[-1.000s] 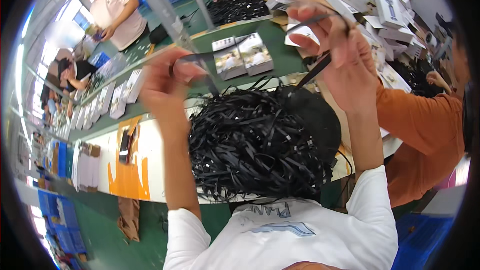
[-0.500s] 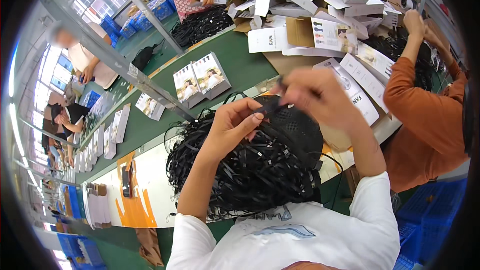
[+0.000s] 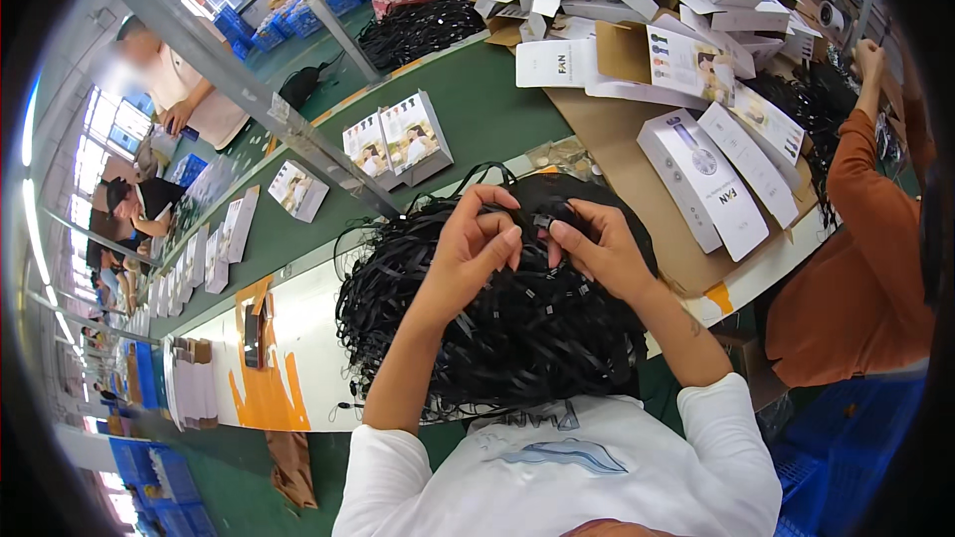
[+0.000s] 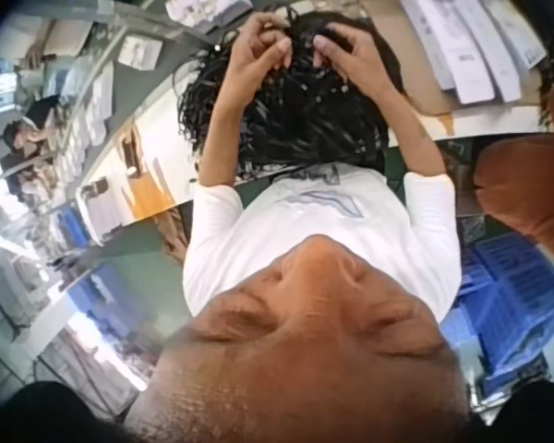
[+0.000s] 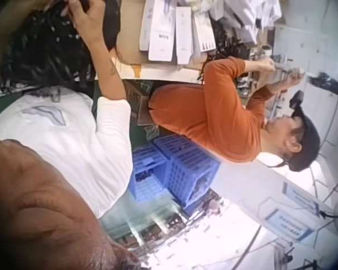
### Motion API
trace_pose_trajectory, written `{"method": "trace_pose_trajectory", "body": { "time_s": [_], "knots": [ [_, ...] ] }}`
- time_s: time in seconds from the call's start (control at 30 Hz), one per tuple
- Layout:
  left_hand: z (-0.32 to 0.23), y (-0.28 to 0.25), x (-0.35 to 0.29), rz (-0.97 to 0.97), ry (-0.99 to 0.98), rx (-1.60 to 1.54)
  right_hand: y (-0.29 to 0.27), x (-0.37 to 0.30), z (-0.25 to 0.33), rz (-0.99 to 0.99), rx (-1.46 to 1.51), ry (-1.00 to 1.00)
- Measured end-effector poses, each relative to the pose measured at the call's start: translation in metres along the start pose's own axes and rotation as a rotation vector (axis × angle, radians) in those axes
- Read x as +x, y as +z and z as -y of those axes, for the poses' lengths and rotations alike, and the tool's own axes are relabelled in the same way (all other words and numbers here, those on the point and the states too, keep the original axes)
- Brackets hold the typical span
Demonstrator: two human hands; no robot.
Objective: The person separates black lanyards from a pile, inserts them into product boxes by hand, and places the boxes onto the conveyor belt.
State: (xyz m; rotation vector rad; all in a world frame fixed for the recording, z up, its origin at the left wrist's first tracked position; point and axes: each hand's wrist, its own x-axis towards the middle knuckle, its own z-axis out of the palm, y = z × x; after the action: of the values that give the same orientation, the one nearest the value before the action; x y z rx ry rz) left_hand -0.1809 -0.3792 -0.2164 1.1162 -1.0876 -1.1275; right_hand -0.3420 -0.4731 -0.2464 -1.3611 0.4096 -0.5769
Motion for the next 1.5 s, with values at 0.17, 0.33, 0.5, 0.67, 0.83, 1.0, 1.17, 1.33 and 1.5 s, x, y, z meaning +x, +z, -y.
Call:
{"method": "trace_pose_trajectory", "body": {
  "time_s": [0.17,0.33,0.5,0.67,0.83,1.0,1.17,1.33,1.5],
  "knots": [
    [0.026,0.009,-0.013,-0.093,0.050,0.063,0.031,0.002,-0.024,-0.219,0.097,-0.184],
    [0.043,0.022,-0.010,-0.127,0.020,-0.054,0.040,0.005,-0.033,-0.292,0.291,-0.216],
    [0.030,0.014,-0.007,-0.181,-0.095,0.110,0.010,-0.003,-0.027,-0.187,-0.249,-0.306],
    [0.023,0.029,0.008,-0.092,-0.030,0.200,-0.014,-0.017,-0.025,-0.145,-0.315,-0.276],
    [0.025,0.056,0.021,-0.068,-0.010,0.175,-0.023,-0.025,-0.035,-0.276,-0.237,-0.328],
    [0.022,0.058,0.033,-0.079,0.006,0.155,-0.031,-0.029,-0.043,-0.269,0.054,-0.146],
    [0.031,0.059,0.031,-0.028,-0.081,0.155,-0.037,-0.023,-0.029,-0.380,0.599,-0.030],
    [0.020,0.016,0.049,-0.166,0.082,1.349,-0.068,-0.051,-0.023,-0.294,0.666,-0.117],
    [0.034,0.083,0.115,0.239,0.491,1.306,-0.092,-0.105,-0.032,-0.366,0.655,0.006]
  ]
}}
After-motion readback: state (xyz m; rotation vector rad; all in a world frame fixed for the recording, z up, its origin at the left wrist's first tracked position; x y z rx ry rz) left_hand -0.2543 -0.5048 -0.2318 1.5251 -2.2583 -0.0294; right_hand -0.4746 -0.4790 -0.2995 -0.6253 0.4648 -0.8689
